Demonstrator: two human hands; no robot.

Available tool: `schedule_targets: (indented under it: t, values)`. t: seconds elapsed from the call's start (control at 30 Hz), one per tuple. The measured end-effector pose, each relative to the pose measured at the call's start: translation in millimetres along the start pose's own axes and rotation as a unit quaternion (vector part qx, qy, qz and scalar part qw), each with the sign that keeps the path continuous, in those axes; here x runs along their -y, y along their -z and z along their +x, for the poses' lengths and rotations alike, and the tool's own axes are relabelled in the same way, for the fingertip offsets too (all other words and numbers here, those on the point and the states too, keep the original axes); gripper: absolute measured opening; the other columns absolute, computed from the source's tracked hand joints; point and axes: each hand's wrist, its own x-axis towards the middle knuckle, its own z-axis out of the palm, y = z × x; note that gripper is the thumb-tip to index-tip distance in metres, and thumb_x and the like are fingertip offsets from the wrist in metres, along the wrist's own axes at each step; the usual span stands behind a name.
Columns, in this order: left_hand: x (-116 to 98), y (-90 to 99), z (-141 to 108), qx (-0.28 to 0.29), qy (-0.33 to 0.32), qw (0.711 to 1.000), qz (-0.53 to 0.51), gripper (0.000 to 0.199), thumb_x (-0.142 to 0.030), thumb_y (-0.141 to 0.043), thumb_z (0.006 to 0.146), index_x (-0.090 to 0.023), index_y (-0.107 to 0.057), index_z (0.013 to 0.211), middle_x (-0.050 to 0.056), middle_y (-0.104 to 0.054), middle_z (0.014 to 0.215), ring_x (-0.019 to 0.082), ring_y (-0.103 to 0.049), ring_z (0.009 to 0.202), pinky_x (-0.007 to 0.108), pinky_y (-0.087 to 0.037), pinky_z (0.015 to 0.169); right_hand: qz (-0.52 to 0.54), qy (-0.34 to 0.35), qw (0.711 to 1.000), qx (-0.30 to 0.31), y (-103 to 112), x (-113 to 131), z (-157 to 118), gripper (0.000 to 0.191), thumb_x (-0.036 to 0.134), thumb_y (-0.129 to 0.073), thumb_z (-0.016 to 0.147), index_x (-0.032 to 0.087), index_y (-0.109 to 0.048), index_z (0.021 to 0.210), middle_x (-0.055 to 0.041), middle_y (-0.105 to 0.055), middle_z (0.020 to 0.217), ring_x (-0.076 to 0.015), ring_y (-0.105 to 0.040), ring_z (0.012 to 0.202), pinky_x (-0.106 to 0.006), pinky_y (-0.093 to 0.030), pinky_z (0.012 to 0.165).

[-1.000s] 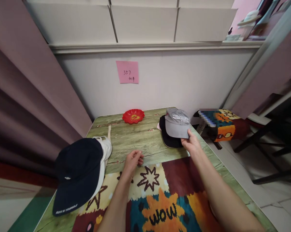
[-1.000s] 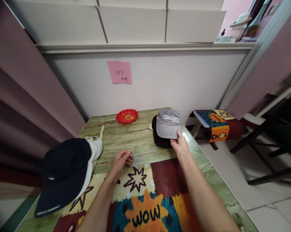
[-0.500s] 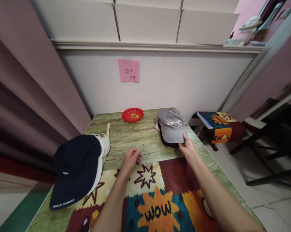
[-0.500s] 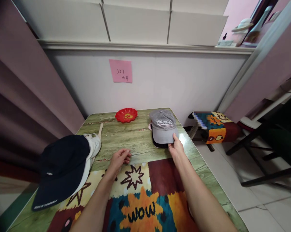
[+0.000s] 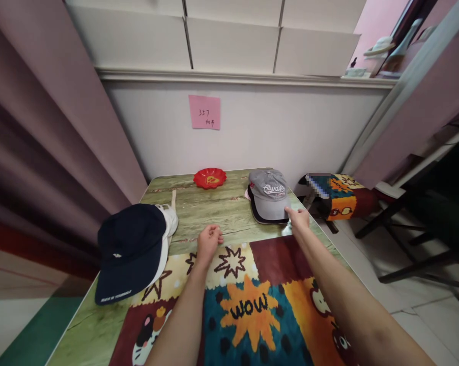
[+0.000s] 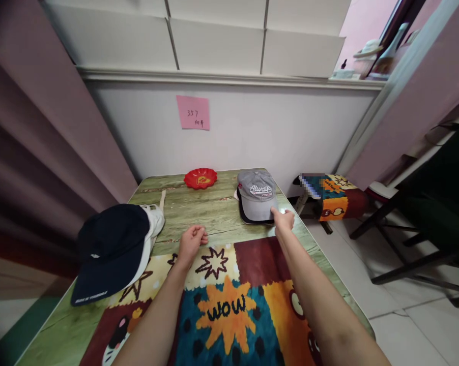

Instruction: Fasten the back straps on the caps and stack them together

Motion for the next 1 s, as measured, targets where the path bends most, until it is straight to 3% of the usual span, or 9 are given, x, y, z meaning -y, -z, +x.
schedule_targets:
  t: [0.07, 0.13, 0.23, 0.37, 0.6, 0.77, 0.9, 0.93, 1.0]
  values:
    - [5.2, -0.4, 0.6, -0.010, -0.010, 1.000, 0.001, 0.039, -0.049, -0.072, 0.073, -0.015, -0.063, 0.089, 0.001, -0.067, 0.071, 0.012, -0.062, 0.055, 0.025, -0.055, 0.056, -0.050, 0.054, 0.997, -0.028, 3.0, 6.6, -8.7, 0.084, 0.041, -0.081, 0.067, 0.018, -0.049, 0.141, -0.0198, -0.045, 0.155, -0.0389, -0.036, 0.148, -0.054, -0.032, 0.120]
    - [9.2, -1.8, 1.9, -0.018, -0.017, 1.000, 0.005, 0.035, -0.047, -0.070, 0.076, -0.016, -0.062, 0.090, 0.000, -0.066, 0.071, 0.011, -0.062, 0.054, 0.025, -0.054, 0.055, -0.118, 0.103, 0.988, -0.022, -3.6, 15.5, -17.6, 0.098, 0.052, -0.079, 0.070, 0.018, -0.038, 0.151, -0.0204, -0.035, 0.162, -0.0368, -0.029, 0.152, -0.050, -0.023, 0.124]
    - [12.4, -3.5, 1.8, -0.018, -0.023, 0.999, 0.013, 0.030, -0.043, -0.069, 0.077, -0.016, -0.061, 0.089, -0.001, -0.063, 0.067, 0.011, -0.060, 0.051, 0.024, -0.053, 0.052, -0.212, 0.133, 0.968, 0.015, -24.8, 26.0, -28.9, 0.116, 0.064, -0.078, 0.067, 0.012, -0.028, 0.157, -0.0277, -0.037, 0.159, -0.0408, -0.032, 0.149, -0.056, -0.023, 0.121]
    - [14.4, -1.9, -7.5, 0.002, -0.039, 0.999, 0.022, 0.025, -0.036, -0.071, 0.077, -0.016, -0.062, 0.088, -0.001, -0.064, 0.069, 0.011, -0.063, 0.054, 0.025, -0.055, 0.056, -0.312, 0.121, 0.941, 0.051, -43.8, 21.9, -38.9, 0.136, 0.068, -0.082, 0.058, 0.017, -0.011, 0.163, -0.0291, -0.030, 0.161, -0.0450, -0.030, 0.148, -0.065, -0.029, 0.114]
    - [15.6, 1.6, -24.0, 0.009, -0.063, 0.997, 0.035, 0.014, -0.026, -0.069, 0.080, -0.017, -0.064, 0.089, -0.002, -0.062, 0.067, 0.011, -0.062, 0.058, 0.024, -0.054, 0.059, -0.352, 0.124, 0.925, 0.067, -30.1, -1.7, -29.0, 0.139, 0.075, -0.079, 0.051, 0.014, -0.021, 0.162, -0.0372, -0.040, 0.151, -0.0585, -0.043, 0.134, -0.075, -0.034, 0.100]
    - [12.3, 3.8, -54.7, -0.008, -0.085, 0.996, 0.039, 0.018, -0.028, -0.063, 0.085, -0.017, -0.064, 0.099, 0.003, -0.068, 0.084, 0.013, -0.065, 0.066, 0.025, -0.055, 0.062, -0.300, 0.165, 0.938, 0.064, -16.7, -15.5, -22.9, 0.145, 0.078, -0.082, 0.042, 0.014, -0.029, 0.160, -0.0420, -0.042, 0.147, -0.0628, -0.042, 0.134, -0.078, -0.031, 0.098]
    - [-3.9, 32.5, -85.8, -0.040, -0.122, 0.989, 0.076, 0.033, -0.027, -0.072, 0.079, -0.019, -0.065, 0.110, 0.005, -0.070, 0.099, 0.013, -0.064, 0.072, 0.026, -0.053, 0.066, -0.254, 0.258, 0.932, -0.001, -13.2, -25.7, -40.7, 0.137, 0.077, -0.081, 0.050, 0.015, -0.027, 0.160, -0.0391, -0.039, 0.152, -0.0594, -0.036, 0.141, -0.078, -0.022, 0.107]
    - [-12.0, 47.0, -89.7, -0.072, -0.147, 0.981, 0.107, 0.034, -0.028, -0.072, 0.079, -0.020, -0.065, 0.111, 0.006, -0.070, 0.101, 0.014, -0.064, 0.074, 0.027, -0.053, 0.068, -0.235, 0.299, 0.925, -0.023, -13.9, -27.2, -49.3, 0.131, 0.075, -0.079, 0.057, 0.015, -0.027, 0.160, -0.0367, -0.038, 0.154, -0.0565, -0.033, 0.144, -0.076, -0.020, 0.111]
    - [-32.8, 83.3, -90.3, -0.188, -0.211, 0.940, 0.193, 0.033, -0.030, -0.074, 0.079, -0.020, -0.065, 0.109, 0.006, -0.068, 0.099, 0.017, -0.063, 0.080, 0.031, -0.053, 0.079, -0.185, 0.379, 0.905, -0.050, -18.1, -27.4, -69.7, 0.114, 0.071, -0.073, 0.070, 0.016, -0.030, 0.160, -0.0311, -0.035, 0.159, -0.0498, -0.030, 0.148, -0.070, -0.021, 0.116]
